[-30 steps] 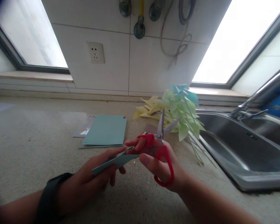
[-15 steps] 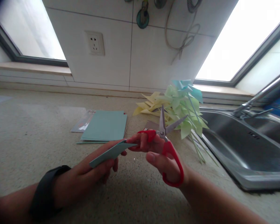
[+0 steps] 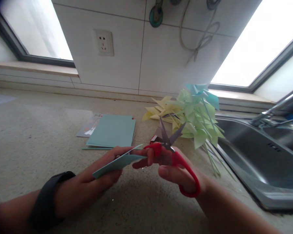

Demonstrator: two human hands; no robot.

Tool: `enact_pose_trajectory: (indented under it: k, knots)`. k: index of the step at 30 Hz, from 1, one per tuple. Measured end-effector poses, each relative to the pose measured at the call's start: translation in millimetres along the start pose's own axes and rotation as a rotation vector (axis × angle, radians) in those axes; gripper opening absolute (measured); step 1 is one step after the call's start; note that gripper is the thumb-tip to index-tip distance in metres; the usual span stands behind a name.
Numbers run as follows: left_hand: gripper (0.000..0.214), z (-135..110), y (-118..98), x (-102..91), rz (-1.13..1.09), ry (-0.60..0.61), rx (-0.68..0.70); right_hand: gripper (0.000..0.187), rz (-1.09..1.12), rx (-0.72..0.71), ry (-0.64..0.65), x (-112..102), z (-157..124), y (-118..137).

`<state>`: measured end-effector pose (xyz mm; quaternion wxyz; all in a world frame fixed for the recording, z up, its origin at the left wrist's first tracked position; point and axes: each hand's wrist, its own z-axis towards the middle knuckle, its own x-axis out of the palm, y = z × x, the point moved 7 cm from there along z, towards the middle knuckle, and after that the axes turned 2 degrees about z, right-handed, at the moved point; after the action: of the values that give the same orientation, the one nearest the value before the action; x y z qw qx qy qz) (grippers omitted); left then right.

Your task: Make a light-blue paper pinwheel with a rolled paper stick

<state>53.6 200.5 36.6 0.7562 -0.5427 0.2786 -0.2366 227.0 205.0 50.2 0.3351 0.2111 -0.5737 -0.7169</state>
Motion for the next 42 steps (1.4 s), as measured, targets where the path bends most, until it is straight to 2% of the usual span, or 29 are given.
enact_pose_trajectory:
  k: [3, 6, 10, 15, 18, 21, 25, 31, 34, 39, 42]
  knots:
    - [0.043, -1.6, 0.3, 1.5, -0.002, 0.024, -0.008, 0.026, 0.030, 0.066, 0.109, 0.1, -2.7, 3.3]
    - [0.043, -1.9, -1.9, 3.3, 0.020, 0.057, -0.009, 0.029, 0.049, 0.148, 0.163, 3.0, -5.3, 6.2]
    - [0.042, -2.0, -4.5, 2.2, 0.051, 0.057, 0.011, 0.028, 0.038, 0.174, 0.219, 7.1, -6.8, 9.2]
    - [0.042, -3.4, -3.2, 1.4, 0.082, 0.032, -0.018, 0.031, 0.075, 0.207, 0.274, -8.2, -16.6, 6.1]
    - [0.042, -3.1, -3.6, 2.1, 0.098, 0.026, -0.021, 0.031, 0.084, 0.276, 0.265, -22.9, -26.3, 2.5]
    - [0.043, -2.8, -5.0, 2.6, 0.102, 0.025, 0.000, 0.024, 0.092, 0.350, 0.247, -30.8, -34.2, 1.3]
    - [0.043, -3.1, -7.0, 1.2, 0.094, 0.020, 0.038, 0.036, 0.023, 0.452, 0.260, -33.3, -40.9, 0.2]
    - [0.044, -3.2, -8.6, -0.5, 0.083, 0.024, 0.087, 0.043, -0.076, 0.545, 0.254, -42.4, -46.1, -14.0]
    - [0.043, -3.3, -7.5, -0.1, 0.082, 0.028, 0.067, 0.047, -0.073, 0.563, 0.276, -40.6, -47.7, -19.0]
    - [0.040, -3.8, -6.5, 2.2, 0.101, 0.052, 0.007, 0.045, -0.066, 0.595, 0.309, -34.2, -41.8, -11.8]
    - [0.038, -4.0, -6.0, 5.0, 0.086, 0.090, -0.007, 0.042, -0.064, 0.632, 0.382, -29.7, -36.9, -7.5]
